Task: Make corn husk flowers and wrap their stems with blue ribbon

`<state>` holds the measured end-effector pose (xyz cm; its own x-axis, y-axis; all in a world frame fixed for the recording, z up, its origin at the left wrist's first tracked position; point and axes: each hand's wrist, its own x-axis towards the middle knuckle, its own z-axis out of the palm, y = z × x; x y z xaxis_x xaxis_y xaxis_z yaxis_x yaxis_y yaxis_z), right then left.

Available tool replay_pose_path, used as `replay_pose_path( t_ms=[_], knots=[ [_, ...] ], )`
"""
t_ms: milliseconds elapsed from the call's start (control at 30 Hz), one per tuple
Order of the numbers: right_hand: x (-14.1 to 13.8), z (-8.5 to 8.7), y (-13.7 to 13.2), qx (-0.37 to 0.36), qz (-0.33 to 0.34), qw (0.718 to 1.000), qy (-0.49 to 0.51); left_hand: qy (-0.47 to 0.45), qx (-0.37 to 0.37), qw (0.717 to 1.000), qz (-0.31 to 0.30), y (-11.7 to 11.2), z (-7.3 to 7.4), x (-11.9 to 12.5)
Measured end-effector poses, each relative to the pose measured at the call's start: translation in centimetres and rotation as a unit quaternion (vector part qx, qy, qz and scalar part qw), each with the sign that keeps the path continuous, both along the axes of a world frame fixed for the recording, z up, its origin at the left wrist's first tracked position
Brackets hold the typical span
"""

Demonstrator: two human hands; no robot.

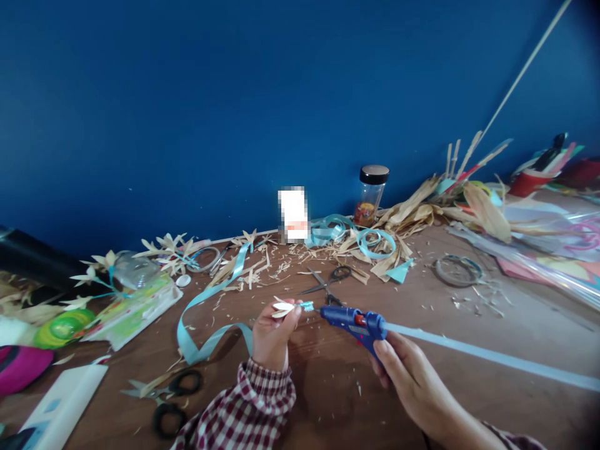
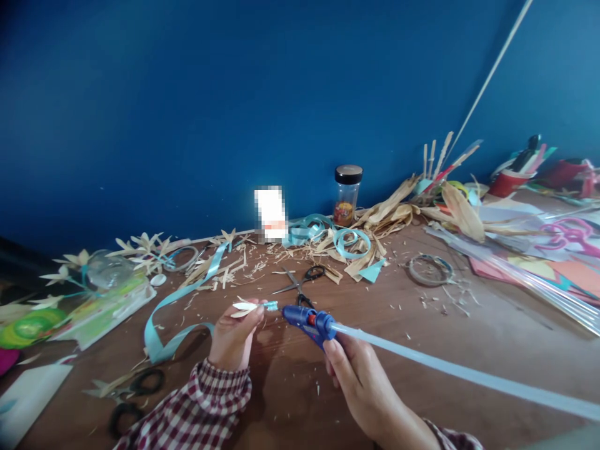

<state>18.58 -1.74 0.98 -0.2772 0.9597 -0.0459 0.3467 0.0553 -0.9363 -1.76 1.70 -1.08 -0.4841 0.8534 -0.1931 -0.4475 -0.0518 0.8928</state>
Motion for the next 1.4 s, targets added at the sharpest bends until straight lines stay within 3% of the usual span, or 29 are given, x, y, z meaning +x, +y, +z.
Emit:
replay_pose_path(
  t_ms=[567,833,1067,1400],
  knots=[
    [0.0,0.0,0.0,-0.004,-0.004,1.0,0.021,-0.043,-0.01,0.998,-0.034,-0.1,0.3,-0.2],
    [0.1,0.5,0.2,0.003,-0.002,1.0,0.024,-0.06,0.001,0.998,0.004,0.0,0.7,0.2],
    [0.2,-0.6,0.0,0.007,0.007,1.0,0.006,-0.048,-0.002,0.999,-0.015,-0.1,0.7,0.2],
    [0.4,0.0,0.1,0.014,0.008,1.0,-0.011,-0.087,-0.02,0.995,-0.032,0.0,0.3,-0.3]
  ],
)
